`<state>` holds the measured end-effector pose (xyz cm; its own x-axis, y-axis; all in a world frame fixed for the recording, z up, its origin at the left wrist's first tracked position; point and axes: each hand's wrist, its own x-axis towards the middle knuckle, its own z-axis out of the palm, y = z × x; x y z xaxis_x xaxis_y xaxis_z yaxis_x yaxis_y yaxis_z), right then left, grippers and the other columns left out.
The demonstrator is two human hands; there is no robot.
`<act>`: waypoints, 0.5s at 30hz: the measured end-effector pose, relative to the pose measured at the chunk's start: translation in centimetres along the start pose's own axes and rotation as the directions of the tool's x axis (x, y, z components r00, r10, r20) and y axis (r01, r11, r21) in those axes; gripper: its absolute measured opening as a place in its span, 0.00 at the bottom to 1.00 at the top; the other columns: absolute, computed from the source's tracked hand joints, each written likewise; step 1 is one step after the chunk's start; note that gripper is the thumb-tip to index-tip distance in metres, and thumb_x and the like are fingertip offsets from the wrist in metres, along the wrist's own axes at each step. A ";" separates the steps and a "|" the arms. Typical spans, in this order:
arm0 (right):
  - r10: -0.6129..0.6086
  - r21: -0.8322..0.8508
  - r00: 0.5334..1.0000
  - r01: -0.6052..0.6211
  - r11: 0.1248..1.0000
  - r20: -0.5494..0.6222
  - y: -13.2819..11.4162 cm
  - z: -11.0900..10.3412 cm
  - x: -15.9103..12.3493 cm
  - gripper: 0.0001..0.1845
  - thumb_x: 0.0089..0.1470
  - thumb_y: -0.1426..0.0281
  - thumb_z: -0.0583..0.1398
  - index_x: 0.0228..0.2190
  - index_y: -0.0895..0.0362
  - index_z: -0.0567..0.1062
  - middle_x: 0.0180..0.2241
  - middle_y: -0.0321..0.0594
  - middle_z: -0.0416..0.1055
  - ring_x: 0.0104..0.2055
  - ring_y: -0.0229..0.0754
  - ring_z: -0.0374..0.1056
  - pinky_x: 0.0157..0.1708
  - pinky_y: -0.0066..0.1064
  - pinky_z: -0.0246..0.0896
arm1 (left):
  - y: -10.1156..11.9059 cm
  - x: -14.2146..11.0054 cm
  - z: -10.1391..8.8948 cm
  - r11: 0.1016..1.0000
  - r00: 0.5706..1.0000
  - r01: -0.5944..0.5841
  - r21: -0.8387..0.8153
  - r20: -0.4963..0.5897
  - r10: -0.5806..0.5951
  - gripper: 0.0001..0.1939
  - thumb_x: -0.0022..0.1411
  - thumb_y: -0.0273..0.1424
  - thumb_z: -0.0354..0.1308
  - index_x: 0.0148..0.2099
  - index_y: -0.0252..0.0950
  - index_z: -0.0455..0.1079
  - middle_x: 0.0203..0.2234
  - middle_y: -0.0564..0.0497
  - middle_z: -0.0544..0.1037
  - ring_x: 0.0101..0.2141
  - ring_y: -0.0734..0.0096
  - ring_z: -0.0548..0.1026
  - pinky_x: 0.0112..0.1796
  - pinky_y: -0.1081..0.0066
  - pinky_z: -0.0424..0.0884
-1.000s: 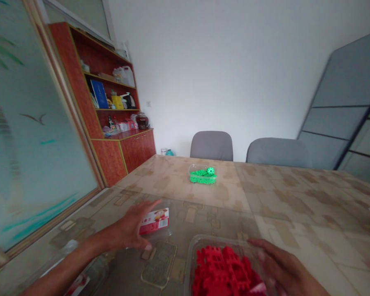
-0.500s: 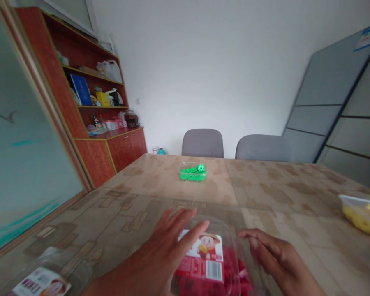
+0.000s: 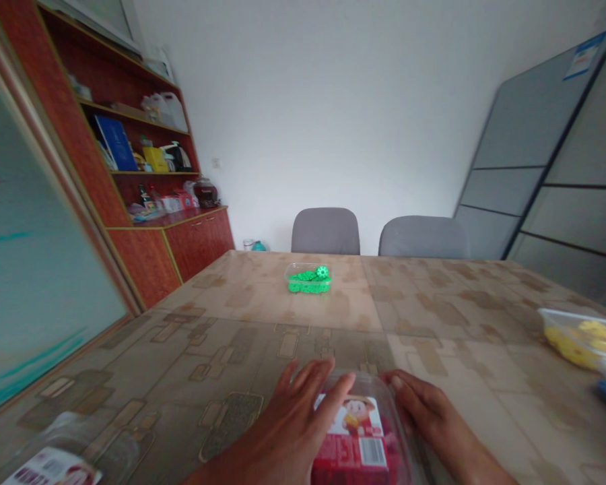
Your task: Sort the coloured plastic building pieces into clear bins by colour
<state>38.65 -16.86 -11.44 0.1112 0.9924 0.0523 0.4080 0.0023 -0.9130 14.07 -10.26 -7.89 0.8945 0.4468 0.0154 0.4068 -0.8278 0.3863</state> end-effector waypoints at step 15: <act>0.001 0.138 1.000 -0.005 0.990 0.023 -0.2 1.1 0.1 0.29 0.55 0.45 0.52 0.33 0.57 0.77 0.30 0.43 0.76 0.35 0.47 0.71 0.35 0.34 0.66 | -0.5 -0.8 -1.1 0.989 0.994 0.073 -0.129 -0.072 -0.083 0.36 0.63 0.44 0.54 0.69 0.43 0.46 0.66 0.41 0.50 0.64 0.46 0.50 0.59 0.45 0.50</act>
<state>37.57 -16.59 -11.76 0.0907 0.9950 0.0415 0.2783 0.0147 -0.9604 12.91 -9.86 -7.02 0.8420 0.5372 0.0499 0.4439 -0.7423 0.5020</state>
